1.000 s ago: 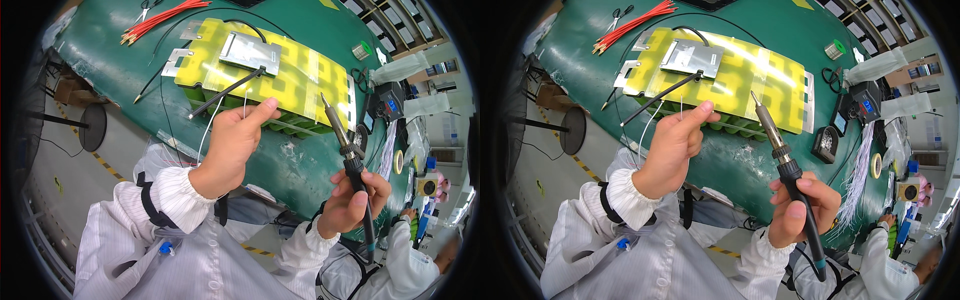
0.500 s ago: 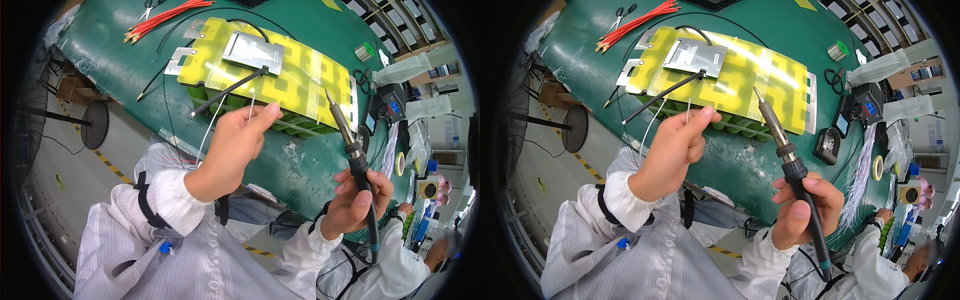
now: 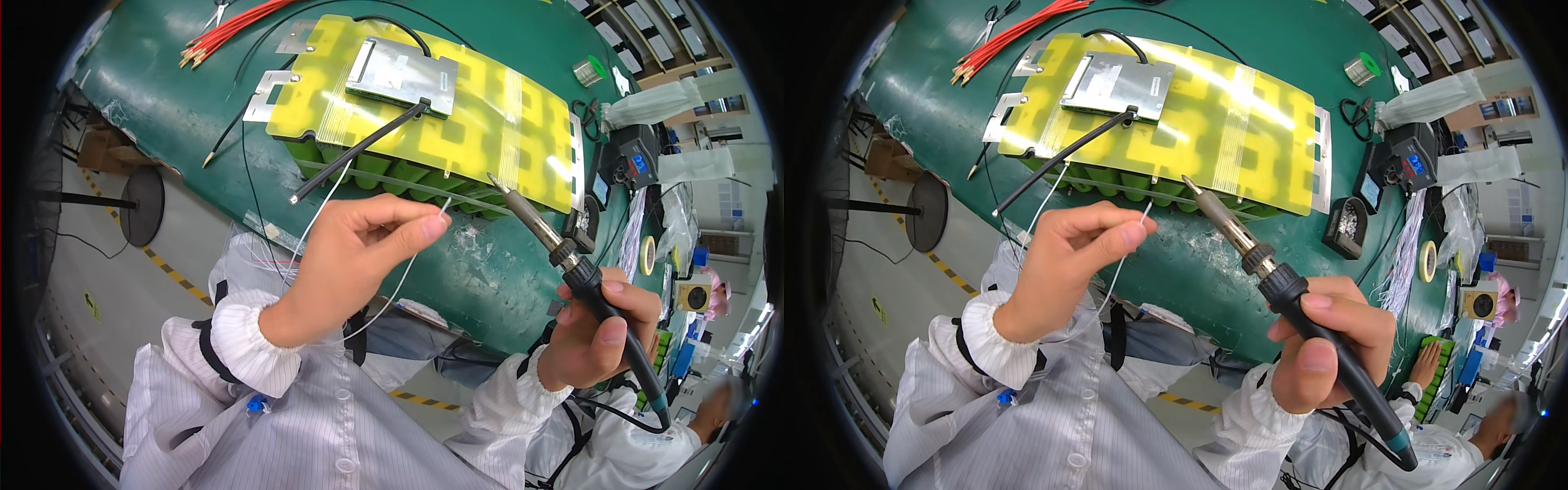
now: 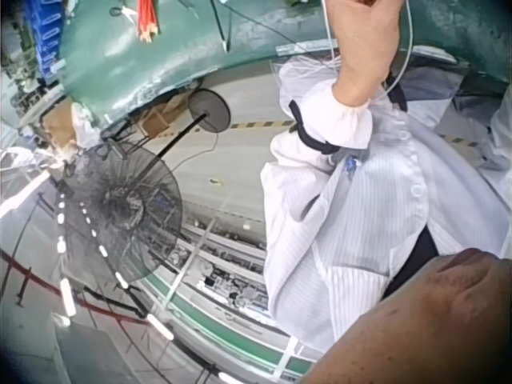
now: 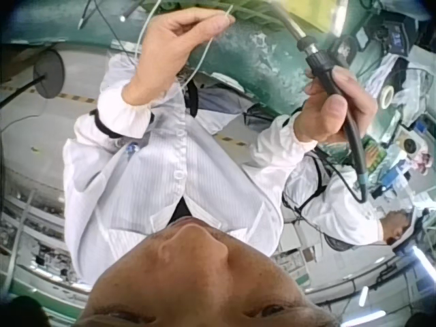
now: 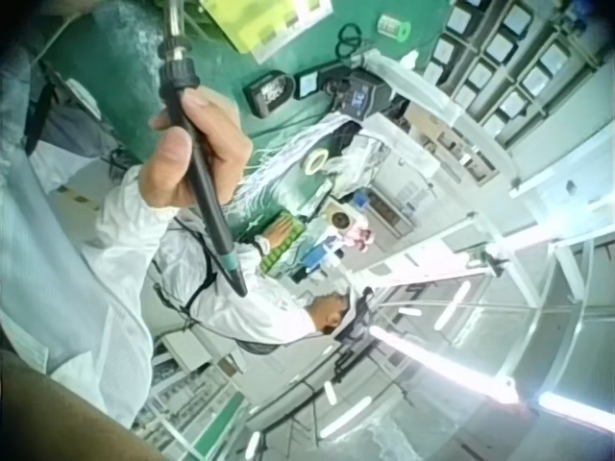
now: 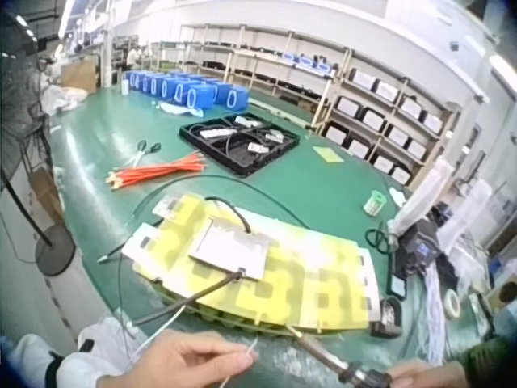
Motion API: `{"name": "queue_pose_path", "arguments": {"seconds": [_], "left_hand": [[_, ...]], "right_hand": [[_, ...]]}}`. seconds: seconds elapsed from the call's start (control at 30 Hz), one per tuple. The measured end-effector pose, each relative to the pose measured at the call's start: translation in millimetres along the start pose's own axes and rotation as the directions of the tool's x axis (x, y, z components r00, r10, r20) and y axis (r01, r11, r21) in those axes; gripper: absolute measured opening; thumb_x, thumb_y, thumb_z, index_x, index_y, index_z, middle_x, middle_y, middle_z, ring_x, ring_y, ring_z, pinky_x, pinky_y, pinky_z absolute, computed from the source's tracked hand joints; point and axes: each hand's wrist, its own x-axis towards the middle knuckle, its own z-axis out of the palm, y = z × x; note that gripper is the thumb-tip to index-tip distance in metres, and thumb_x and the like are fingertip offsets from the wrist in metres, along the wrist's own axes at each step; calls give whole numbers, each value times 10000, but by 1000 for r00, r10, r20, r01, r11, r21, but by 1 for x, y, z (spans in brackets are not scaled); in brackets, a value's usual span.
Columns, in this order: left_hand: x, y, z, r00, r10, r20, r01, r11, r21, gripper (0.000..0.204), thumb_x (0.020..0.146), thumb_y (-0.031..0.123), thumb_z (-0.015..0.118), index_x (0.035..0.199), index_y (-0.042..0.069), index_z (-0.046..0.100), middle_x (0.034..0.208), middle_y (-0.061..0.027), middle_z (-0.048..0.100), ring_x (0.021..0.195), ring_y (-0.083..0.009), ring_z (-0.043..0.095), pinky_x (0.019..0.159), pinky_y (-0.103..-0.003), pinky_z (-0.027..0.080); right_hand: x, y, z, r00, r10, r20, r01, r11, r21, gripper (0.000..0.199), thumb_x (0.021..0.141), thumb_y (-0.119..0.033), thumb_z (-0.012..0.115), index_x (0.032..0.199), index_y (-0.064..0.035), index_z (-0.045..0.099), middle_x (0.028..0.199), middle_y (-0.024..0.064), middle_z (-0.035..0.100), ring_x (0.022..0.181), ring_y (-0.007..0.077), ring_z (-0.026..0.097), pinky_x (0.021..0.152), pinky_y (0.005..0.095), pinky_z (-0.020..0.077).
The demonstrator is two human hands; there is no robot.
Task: The recorder is assembling a battery pack by soldering wires and organizing wire harnesses at a manufacturing workbench.
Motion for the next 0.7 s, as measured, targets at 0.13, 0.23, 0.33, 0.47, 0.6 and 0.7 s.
{"name": "queue_pose_path", "arguments": {"seconds": [0.13,0.23,0.33,0.47,0.6,0.7], "left_hand": [[5,0,-2,978,-206,19,204,945,-255,218,880,208,639,914,1,698,848,-30,594,787,-98,518,762,-243,394],[8,-4,-3,984,-177,2,171,944,-281,211,861,203,644,882,1,702,933,-50,576,859,-119,518,828,-258,371],[7,-2,2,990,-139,-23,129,959,-254,230,850,214,640,862,-7,701,1019,-67,547,970,-143,498,893,-278,336],[8,5,3,983,-184,-12,174,947,-270,286,862,249,613,852,-24,696,1057,-77,530,1072,-164,461,940,-285,298],[11,9,5,982,-189,11,185,945,-269,305,869,258,603,842,-33,690,1039,-67,539,1032,-157,479,922,-277,310],[12,8,4,978,-210,13,204,935,-288,294,869,252,603,841,-30,682,1012,-50,557,980,-142,497,898,-267,324]], "right_hand": [[3,5,4,998,-52,40,52,999,-2,369,865,-340,582,884,23,519,623,176,575,464,161,509,430,249,397],[3,10,8,988,-141,70,141,990,13,331,855,-302,602,869,19,520,563,116,557,484,181,527,455,254,418],[3,11,8,982,-142,125,140,990,25,305,852,-285,606,867,9,525,530,96,544,499,189,544,469,264,428],[0,18,10,981,-143,132,138,989,42,283,849,-260,605,882,11,529,506,82,534,505,193,550,479,276,435],[3,21,9,971,-169,172,164,986,41,277,846,-240,598,897,23,530,521,91,541,501,193,544,480,275,438],[3,21,11,969,-162,184,157,987,43,280,844,-238,600,892,29,532,529,99,545,499,194,544,476,271,439]]}}
